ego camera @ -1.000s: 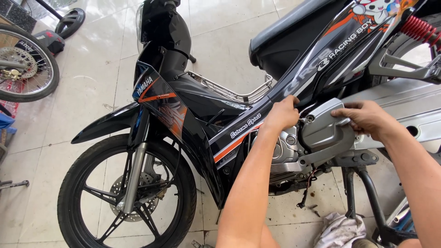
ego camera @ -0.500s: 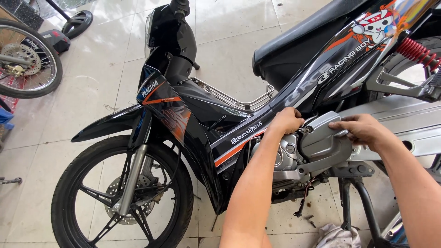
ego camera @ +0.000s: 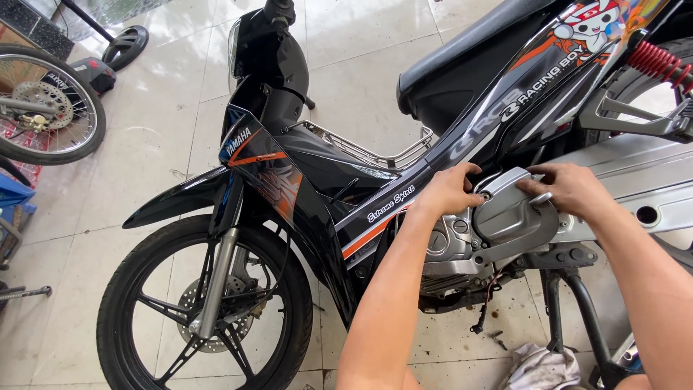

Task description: The person uses a socket wrench and a screwdriver to remove a plastic engine cover from a motorcycle.

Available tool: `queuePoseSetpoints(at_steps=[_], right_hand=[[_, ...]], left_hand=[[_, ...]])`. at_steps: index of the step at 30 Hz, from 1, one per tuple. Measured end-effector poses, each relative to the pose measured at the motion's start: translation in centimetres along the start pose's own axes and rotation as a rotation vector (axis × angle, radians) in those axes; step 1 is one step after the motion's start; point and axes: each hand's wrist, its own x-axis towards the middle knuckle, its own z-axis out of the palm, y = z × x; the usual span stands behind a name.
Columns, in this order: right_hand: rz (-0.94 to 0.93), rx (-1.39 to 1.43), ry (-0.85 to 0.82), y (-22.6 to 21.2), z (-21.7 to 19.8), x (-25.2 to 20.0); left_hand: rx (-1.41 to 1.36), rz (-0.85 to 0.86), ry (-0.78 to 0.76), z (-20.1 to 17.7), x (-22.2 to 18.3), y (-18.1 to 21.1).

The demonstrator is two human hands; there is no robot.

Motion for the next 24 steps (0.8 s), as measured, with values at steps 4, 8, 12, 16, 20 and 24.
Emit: queuePoseSetpoints(at_steps=[4,8,12,16,20,24], right_hand=[[-0.069,-0.138,0.037,-0.4,0.8,-1.0],[-0.162,-0.130,0.049,0.8,0.7,-1.8],[-0.201,-0.149,0.051,0.0,0.8,-4.2],[-0.162,-0.202,0.108,-2.3,0.8,-6.9],[-0.227,-0.231,0.227,-1.0,2.4,-6.1],[-0.289,-0.291,0.349,0.3,3.4,-5.7]], left_hand=[[0.263,0.022,0.062,1.3,-0.4,0.6],[0.422,-0.046,0.112,2.6,-0.4,1.2],[0.504,-0.142,0.097,2.4,-1.3,1.9],[0.426,-0.040,0.132,2.4,-1.3,0.8],[0.274,-0.035,0.198,2.6,-0.8,-0.6],[0.254,-0.166,0.251,2.5,-0.9,0.4]])
